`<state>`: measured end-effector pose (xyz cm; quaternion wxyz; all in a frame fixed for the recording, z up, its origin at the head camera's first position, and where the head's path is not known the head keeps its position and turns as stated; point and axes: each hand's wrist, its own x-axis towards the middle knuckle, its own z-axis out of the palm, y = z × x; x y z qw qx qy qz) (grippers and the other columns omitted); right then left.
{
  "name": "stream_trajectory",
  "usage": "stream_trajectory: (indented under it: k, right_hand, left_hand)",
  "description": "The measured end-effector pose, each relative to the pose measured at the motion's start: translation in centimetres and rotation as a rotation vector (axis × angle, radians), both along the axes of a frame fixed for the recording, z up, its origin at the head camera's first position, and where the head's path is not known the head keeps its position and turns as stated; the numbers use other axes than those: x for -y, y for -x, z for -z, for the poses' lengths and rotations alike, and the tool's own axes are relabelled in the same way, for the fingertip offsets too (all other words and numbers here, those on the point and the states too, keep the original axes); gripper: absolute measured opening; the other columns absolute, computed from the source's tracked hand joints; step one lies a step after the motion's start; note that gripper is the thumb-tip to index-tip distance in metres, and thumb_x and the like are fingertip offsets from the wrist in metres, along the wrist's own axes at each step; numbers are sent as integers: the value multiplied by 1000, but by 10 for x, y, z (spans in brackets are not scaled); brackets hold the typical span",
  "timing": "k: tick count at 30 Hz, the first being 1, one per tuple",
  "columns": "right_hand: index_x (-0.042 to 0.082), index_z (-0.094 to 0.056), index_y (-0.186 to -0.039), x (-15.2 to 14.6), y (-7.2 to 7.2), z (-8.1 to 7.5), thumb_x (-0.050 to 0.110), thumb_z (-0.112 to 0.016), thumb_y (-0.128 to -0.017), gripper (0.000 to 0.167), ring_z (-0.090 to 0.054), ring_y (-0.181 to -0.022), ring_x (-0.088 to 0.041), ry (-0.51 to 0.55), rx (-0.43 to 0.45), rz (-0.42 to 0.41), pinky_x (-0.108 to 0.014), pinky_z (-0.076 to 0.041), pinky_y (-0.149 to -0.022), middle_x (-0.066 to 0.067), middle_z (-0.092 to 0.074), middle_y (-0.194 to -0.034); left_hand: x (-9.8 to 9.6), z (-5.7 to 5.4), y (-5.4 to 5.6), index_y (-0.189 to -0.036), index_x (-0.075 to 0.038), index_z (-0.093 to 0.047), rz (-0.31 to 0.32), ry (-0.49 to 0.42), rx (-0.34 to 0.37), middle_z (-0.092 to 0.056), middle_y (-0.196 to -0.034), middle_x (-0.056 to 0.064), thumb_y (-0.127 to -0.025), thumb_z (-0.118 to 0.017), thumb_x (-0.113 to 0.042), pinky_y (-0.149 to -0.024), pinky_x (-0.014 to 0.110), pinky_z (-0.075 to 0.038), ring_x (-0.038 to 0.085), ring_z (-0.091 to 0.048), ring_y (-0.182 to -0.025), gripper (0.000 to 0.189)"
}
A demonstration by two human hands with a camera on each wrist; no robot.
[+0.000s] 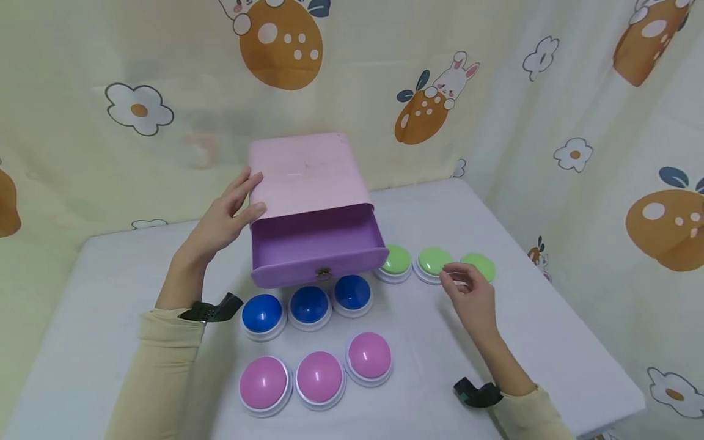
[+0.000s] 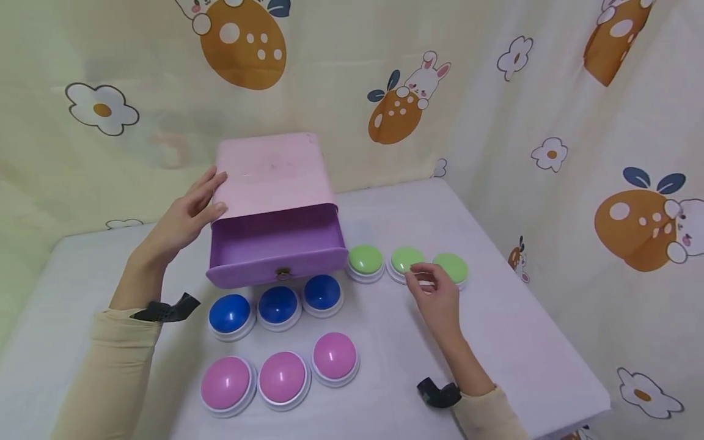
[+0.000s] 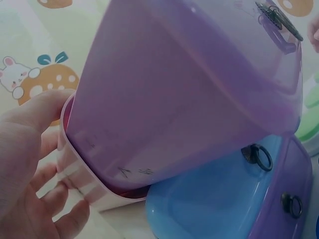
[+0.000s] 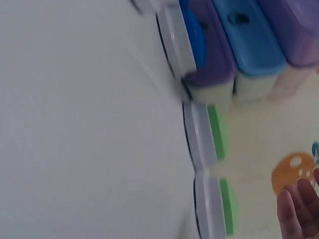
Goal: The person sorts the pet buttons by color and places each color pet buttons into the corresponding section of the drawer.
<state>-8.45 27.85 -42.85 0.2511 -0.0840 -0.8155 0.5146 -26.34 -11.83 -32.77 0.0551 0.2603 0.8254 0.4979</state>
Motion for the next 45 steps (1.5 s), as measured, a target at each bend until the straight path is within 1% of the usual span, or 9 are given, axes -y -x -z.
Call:
stream_trajectory:
  k: [5,9,12,13,17,19,32,39,45]
  right_hand:
    - [-8,-61,-111,-27,1,2,0,-67,-84,28,-58,-96,-3,-131,-55,36,-9,-49,-81,-19,-62,-108]
    - [-4,-61,-113,-54,9,26,1,-71,-81,34,-52,-104,0,-218,-77,72,-11,-45,-89,-15,-61,-112]
    - [0,-61,-116,-71,14,43,3,-75,-78,41,-49,-110,-1,-252,-65,104,-23,-44,-93,-13,-59,-116]
    - [0,-60,-118,-73,14,44,3,-75,-78,43,-49,-112,-7,-259,-57,107,-29,-44,-95,-13,-58,-118]
    - [1,-54,-126,-82,15,45,4,-76,-76,55,-46,-120,-29,-300,-2,101,-51,-42,-98,-19,-51,-127]
    - [0,-49,-131,-86,17,45,5,-76,-77,60,-43,-123,-36,-327,36,89,-56,-41,-99,-22,-47,-131]
    - [2,-36,-142,-103,22,46,19,-77,-78,78,-34,-129,-48,-404,295,48,-63,-29,-106,-28,-33,-141]
    - [-7,-18,-148,-105,22,46,32,-75,-80,96,-33,-129,-52,-449,432,57,-62,-29,-107,-35,-29,-142]
    - [-12,-17,-145,-102,22,45,36,-72,-80,97,-33,-128,-53,-464,509,81,-62,-30,-106,-37,-29,-140]
  left_hand:
    - [6,10,8,-150,-30,-28,-17,14,-26,-6,-160,-12,-93,-58,-35,-116,53,-19,22,-10,-148,63]
    - [6,10,7,-149,-32,-29,-19,13,-31,-6,-160,-14,-94,-57,-36,-117,53,-20,21,-11,-148,62]
    - [4,8,6,-149,-30,-29,-14,5,-25,-6,-160,-13,-94,-57,-35,-117,53,-19,22,-10,-148,62]
    - [3,8,6,-149,-30,-29,-14,4,-24,-6,-160,-12,-94,-57,-35,-116,53,-19,22,-10,-148,62]
    - [3,10,6,-150,-30,-29,-19,9,-28,-6,-160,-13,-94,-57,-36,-116,54,-20,22,-10,-148,63]
    - [4,11,6,-150,-30,-29,-25,11,-27,-6,-160,-15,-94,-57,-36,-116,54,-20,22,-10,-148,63]
    - [2,11,5,-149,-29,-30,-32,-16,-23,-7,-160,-14,-93,-58,-34,-115,56,-20,22,-10,-148,63]
    - [3,13,7,-150,-25,-31,-24,-35,-22,-7,-161,-10,-93,-59,-28,-116,55,-19,22,-9,-149,63]
    - [3,13,10,-149,-25,-32,-20,-43,-24,-8,-161,-9,-93,-59,-30,-115,56,-20,23,-10,-148,62]
